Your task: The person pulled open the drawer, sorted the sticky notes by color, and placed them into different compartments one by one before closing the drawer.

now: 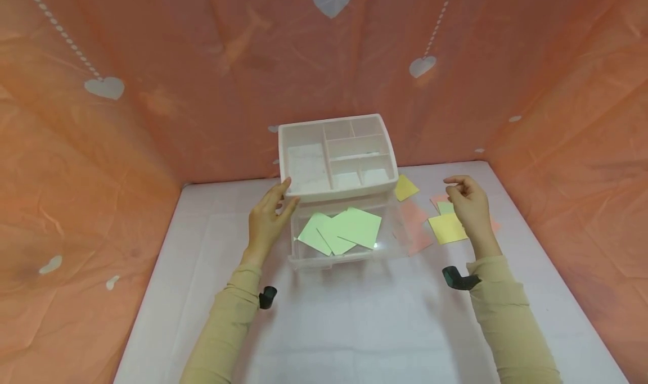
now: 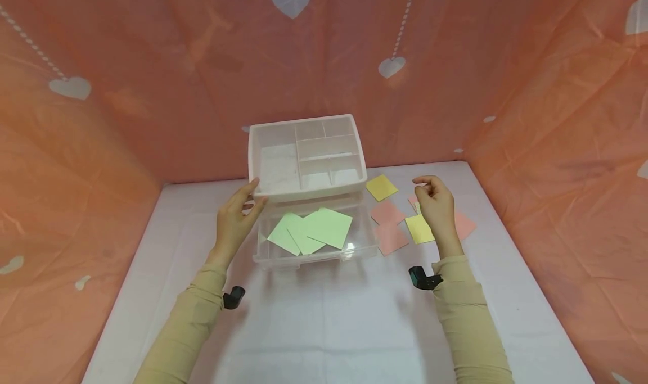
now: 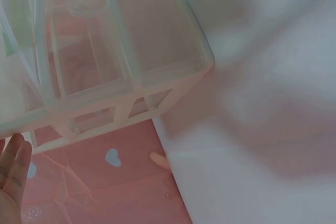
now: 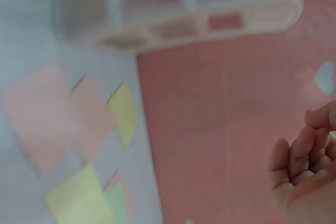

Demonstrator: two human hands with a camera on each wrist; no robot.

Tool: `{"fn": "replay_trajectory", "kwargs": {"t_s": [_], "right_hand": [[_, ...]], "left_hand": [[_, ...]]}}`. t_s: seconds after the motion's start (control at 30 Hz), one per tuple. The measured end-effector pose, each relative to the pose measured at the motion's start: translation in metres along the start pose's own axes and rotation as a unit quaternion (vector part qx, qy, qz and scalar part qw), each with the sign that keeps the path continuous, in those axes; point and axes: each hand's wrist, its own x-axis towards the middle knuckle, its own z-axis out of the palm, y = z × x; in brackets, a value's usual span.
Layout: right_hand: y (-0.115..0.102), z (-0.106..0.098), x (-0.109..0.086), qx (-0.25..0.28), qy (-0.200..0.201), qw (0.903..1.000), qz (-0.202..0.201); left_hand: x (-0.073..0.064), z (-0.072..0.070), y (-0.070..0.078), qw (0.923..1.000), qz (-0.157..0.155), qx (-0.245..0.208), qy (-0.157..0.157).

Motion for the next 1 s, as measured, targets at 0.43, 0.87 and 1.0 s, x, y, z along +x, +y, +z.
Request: {"fn": "replay_trajectory", "kwargs": {"t_s": [0.43, 0.87, 1.0], "right_hand": [[0.051, -0.024, 0.024, -0.107, -0.011, 0.9929, 0.051], [0.098, -0.021, 0.036, 0.005, -0.041, 0.9872, 0.154], [0.117, -0.016, 0.036, 0.029, -0.036, 0.9757, 0.214]], "left_hand": [[0.0, 0.001, 0.0, 0.9999, -0.004, -0.007, 0.006], [0.0, 0.001, -0.001, 0.9999, 0.002, -0.008, 0.008], [0.0, 0.001, -0.001, 1.0, 0.0, -0.008, 0.002]]}}
